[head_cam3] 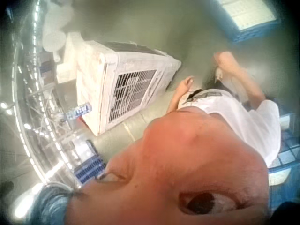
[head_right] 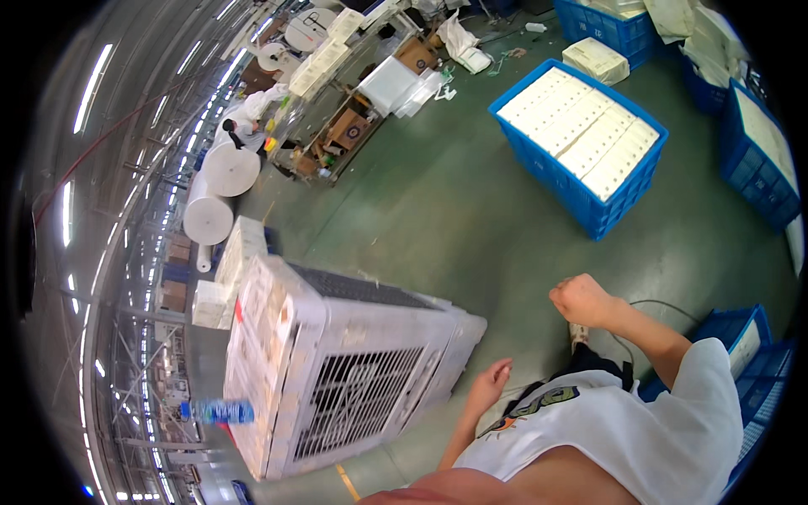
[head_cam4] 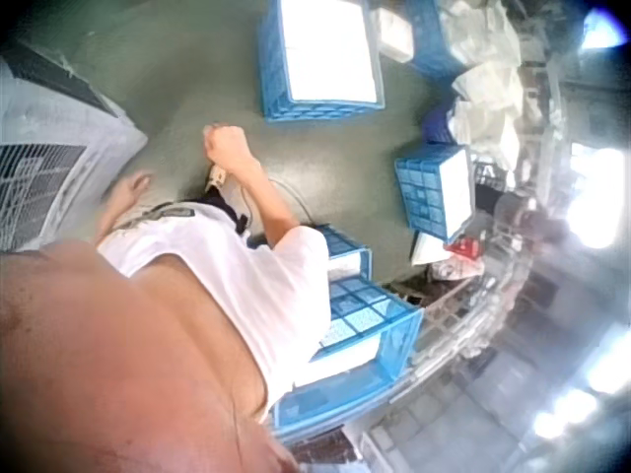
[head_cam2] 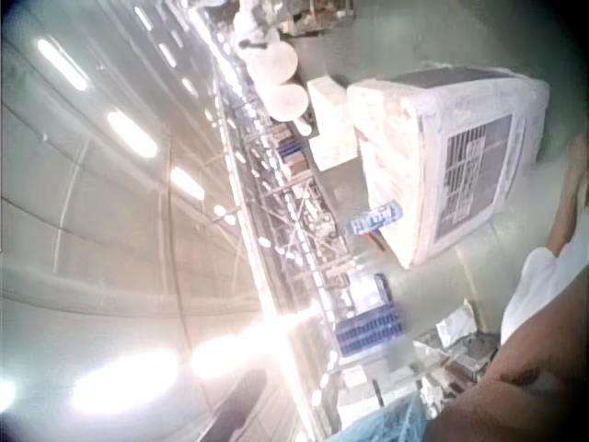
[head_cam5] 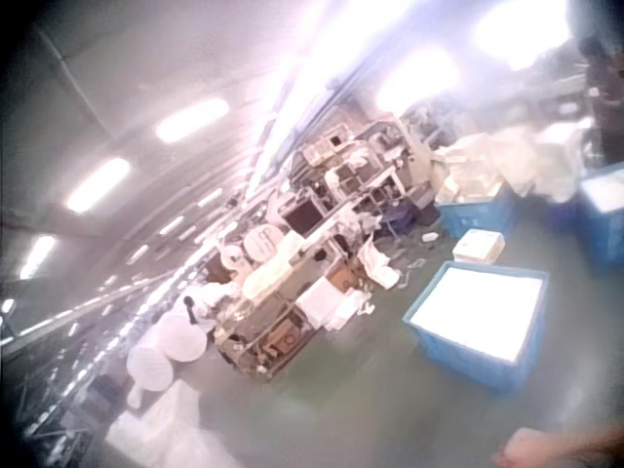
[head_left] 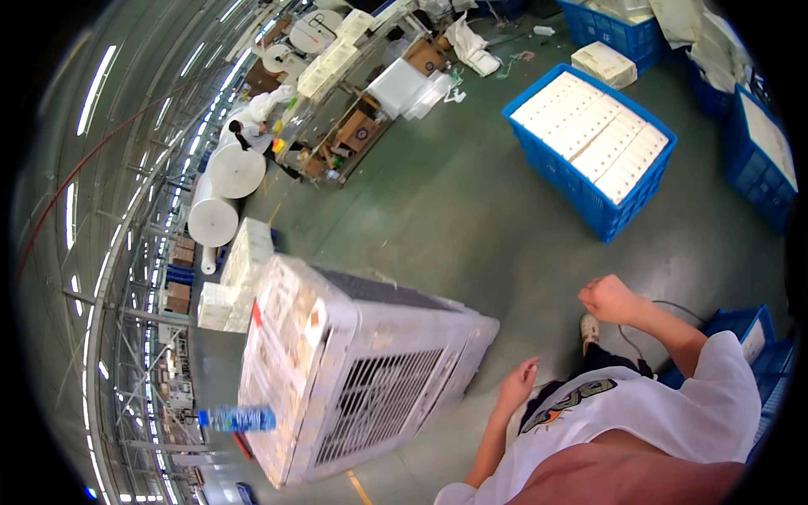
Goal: The person repeatedly picks up stacks of white rectangular boxes from a conveyor belt and places them into a blue plastic crate. The person arranges the boxes in neat rows within the crate, occasionally adjusting the stack to ensure alignment. The process is continuous, with the person moving between the conveyor and the crate to fill it.
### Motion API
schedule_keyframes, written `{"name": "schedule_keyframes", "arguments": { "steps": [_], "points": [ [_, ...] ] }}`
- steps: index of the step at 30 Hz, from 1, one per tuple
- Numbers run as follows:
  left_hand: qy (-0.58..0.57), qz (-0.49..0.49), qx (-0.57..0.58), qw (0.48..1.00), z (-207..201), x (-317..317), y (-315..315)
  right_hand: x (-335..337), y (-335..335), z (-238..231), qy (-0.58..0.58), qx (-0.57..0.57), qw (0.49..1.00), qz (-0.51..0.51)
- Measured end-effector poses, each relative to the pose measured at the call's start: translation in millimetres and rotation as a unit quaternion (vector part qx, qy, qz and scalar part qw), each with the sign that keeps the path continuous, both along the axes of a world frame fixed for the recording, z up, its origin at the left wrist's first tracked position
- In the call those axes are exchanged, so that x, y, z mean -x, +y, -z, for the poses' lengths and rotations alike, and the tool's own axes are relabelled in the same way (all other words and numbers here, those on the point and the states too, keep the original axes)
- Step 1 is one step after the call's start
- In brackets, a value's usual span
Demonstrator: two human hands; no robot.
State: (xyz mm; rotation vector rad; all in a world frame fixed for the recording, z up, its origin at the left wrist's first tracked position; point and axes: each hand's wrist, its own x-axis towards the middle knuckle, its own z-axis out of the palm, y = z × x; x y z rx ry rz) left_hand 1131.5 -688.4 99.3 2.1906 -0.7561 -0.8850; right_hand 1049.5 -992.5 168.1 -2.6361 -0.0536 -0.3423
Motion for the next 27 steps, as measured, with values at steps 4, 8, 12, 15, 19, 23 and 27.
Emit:
{"name": "schedule_keyframes", "arguments": {
  "steps": [4, 8, 12, 15, 19, 23, 27],
  "points": [
    [-0.019, -0.019, 0.051, 0.998, -13, -90, -107, -52, -75, -15, 0.067, -0.011, 0.998, 0.012],
    [0.044, -0.056, 0.105, 0.992, 11, -162, -164, -132, -109, 1, 0.133, -0.028, 0.99, -0.038],
    [0.038, -0.023, 0.101, 0.994, 20, -260, -232, -213, -162, 21, 0.197, -0.026, 0.98, 0.011],
    [0.034, 0.002, 0.144, 0.989, 29, -349, -284, -257, -221, 107, 0.198, -0.05, 0.976, 0.078],
    [0.025, 0.046, 0.151, 0.987, 8, -481, -338, -235, -304, 255, 0.507, -0.104, 0.807, 0.283],
    [0.0, 0.042, 0.17, 0.984, -20, -633, -373, -202, -342, 283, 0.562, -0.139, 0.705, 0.409],
    [-0.065, 0.069, 0.15, 0.984, -33, -780, -407, -315, -349, 226, 0.559, -0.306, 0.555, 0.535]
  ]
}}
